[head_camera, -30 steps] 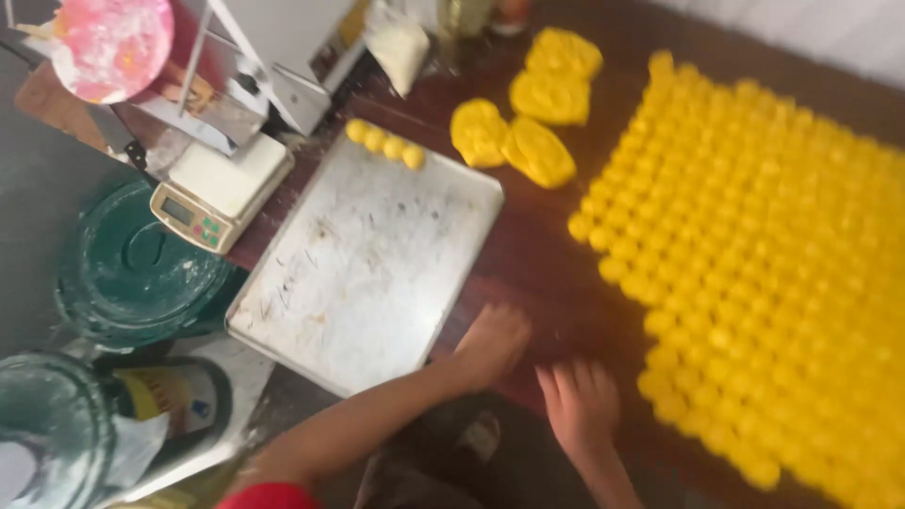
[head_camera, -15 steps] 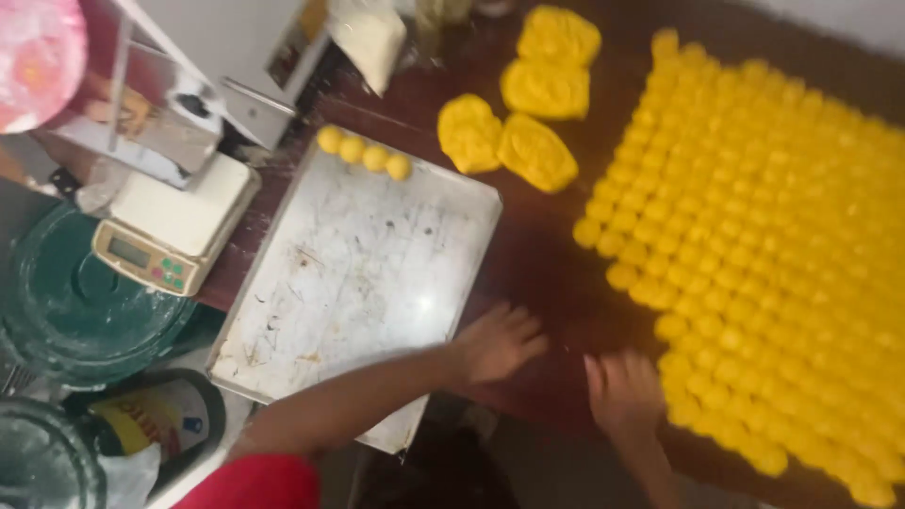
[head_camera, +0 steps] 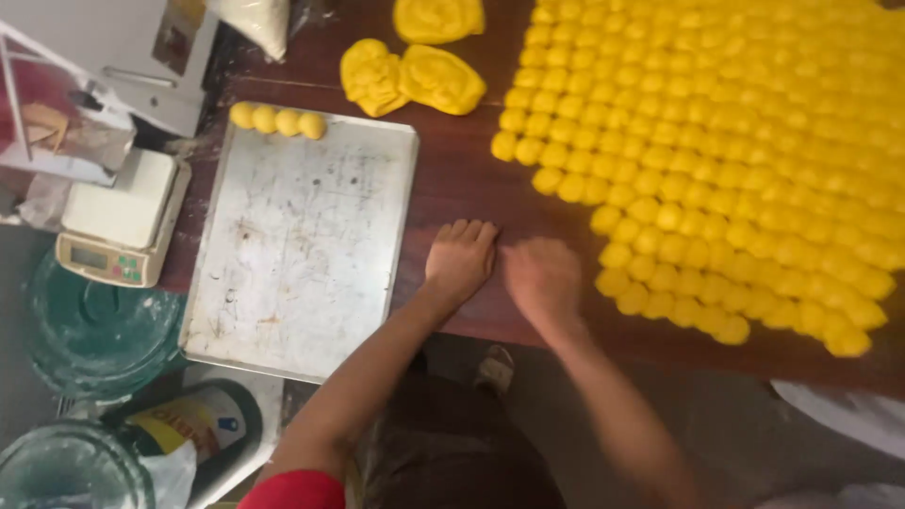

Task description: Shape pieces of yellow dough into uniform balls and arrange them on a baking tray.

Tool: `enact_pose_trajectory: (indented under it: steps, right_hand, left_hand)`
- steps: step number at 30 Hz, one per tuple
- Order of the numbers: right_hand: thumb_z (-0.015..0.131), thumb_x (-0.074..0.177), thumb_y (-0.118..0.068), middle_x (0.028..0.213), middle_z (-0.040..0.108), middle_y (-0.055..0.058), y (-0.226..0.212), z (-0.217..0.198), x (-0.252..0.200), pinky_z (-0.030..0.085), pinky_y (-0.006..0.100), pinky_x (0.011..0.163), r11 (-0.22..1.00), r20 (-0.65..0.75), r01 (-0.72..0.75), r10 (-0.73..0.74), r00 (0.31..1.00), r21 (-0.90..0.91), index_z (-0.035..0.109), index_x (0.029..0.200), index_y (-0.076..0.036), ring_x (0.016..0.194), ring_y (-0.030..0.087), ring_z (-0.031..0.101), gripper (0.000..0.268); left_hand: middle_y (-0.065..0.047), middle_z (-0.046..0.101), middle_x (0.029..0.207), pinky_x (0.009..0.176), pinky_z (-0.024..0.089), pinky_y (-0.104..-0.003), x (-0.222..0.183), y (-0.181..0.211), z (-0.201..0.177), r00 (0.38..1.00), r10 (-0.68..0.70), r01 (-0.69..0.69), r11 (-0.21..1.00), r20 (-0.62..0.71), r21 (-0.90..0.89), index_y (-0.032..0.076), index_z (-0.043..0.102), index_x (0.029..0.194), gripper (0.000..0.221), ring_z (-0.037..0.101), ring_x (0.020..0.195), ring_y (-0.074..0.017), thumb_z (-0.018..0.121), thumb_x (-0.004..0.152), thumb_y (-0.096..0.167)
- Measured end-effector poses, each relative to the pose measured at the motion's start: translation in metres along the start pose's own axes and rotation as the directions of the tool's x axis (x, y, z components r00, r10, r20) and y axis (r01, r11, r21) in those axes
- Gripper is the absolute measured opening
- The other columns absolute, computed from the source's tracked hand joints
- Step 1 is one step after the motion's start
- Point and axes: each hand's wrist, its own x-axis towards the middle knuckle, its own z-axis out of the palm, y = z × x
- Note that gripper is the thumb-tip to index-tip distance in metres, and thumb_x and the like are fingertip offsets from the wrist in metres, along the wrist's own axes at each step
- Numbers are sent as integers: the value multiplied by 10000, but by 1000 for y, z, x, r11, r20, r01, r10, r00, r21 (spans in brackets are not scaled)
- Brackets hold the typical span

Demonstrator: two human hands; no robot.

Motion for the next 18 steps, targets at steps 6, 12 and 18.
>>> enact_pose_trajectory:
  steps: [6,12,18]
  right_hand:
    - [766,851,-289,700,553,77,38,-4,-57,431,440,592,992,125,57,-72,990,117,603,712,-127,673,286,555,268]
    - [719,985,-240,808,562,138,16,25,29,454,483,700,984,-25,-87,84,996,-156,571,807,-86,796,356,571,278]
    - [617,996,-194,935,630,160,20,-11,8,490,473,752,984,11,64,-67,998,165,630,959,-33,848,360,600,165]
  left_hand:
    - [-117,661,1004,838,513,-429,-40,-45,-3,972,153,-177,975,-177,-132,112,650,1082,210,644,945,-329,665,878,165]
    - [-120,677,982,821,512,-474,23,-18,5,983,180,-184,978,-49,-101,86,666,1105,244,652,937,-337,655,877,172]
    - [-138,696,1028,882,507,-485,-17,-52,4,955,261,-281,947,-141,-153,107,671,1090,261,649,978,-331,622,841,172]
